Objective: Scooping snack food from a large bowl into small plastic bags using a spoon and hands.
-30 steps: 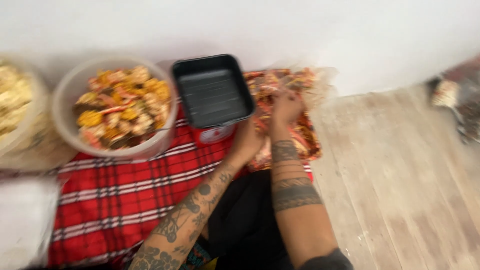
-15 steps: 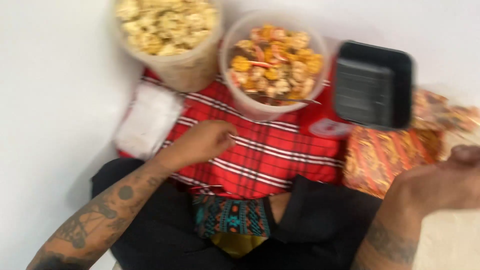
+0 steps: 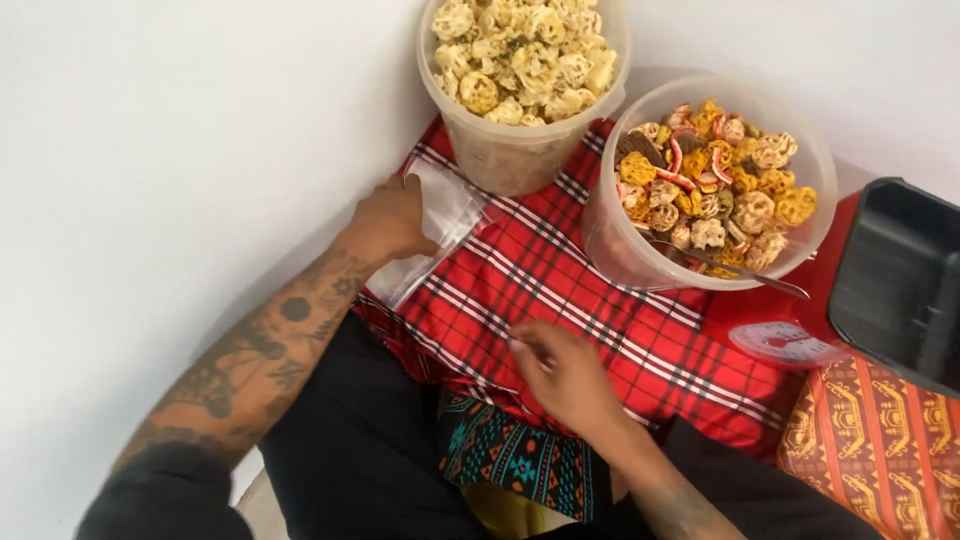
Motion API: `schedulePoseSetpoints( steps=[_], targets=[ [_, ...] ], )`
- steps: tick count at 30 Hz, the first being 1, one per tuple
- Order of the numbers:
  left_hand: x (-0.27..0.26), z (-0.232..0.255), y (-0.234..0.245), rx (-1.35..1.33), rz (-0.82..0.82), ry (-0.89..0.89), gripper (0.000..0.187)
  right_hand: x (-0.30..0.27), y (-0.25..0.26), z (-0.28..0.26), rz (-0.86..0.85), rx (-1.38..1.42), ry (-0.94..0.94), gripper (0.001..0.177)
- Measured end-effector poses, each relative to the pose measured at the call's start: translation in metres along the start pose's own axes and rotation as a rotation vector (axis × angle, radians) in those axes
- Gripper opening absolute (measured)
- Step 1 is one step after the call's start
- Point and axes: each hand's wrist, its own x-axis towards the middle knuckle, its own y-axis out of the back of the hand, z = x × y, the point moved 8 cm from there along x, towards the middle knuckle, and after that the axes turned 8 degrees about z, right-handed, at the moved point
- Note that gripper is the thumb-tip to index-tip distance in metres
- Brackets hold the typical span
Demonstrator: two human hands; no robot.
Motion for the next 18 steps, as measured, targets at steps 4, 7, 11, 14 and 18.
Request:
schedulePoseSetpoints(
  steps=[4, 7, 11, 14, 18],
  targets=[
    [0.018, -0.007, -0.012, 0.04, 0.054, 0.016, 0.088, 0.02, -0.049, 0.029, -0.104, 0.025, -0.085, 0.021],
    [0.002, 0.011, 0.006, 0.0, 0.057, 0.023, 0.09, 0.027, -0.068, 0.051, -0.077, 0.143, -0.183, 0.022],
    [-0.014, 0.022, 0.014, 0.024, 0.069, 0.071, 0.084, 0.018, -0.061, 0.052, -0.054, 0.149, -0.207, 0.02],
    [-0.01, 0.021, 0.006, 0.025, 0.079, 0.083, 0.071, 0.017, -0.045, 0.054, -0.018, 0.141, -0.251, 0.019],
    [-0.024, 0.022, 0.035, 0.044, 0.176, 0.189, 0.034, 0.016, -0.033, 0.058, 0.024, 0.248, -0.344, 0.021]
  ],
)
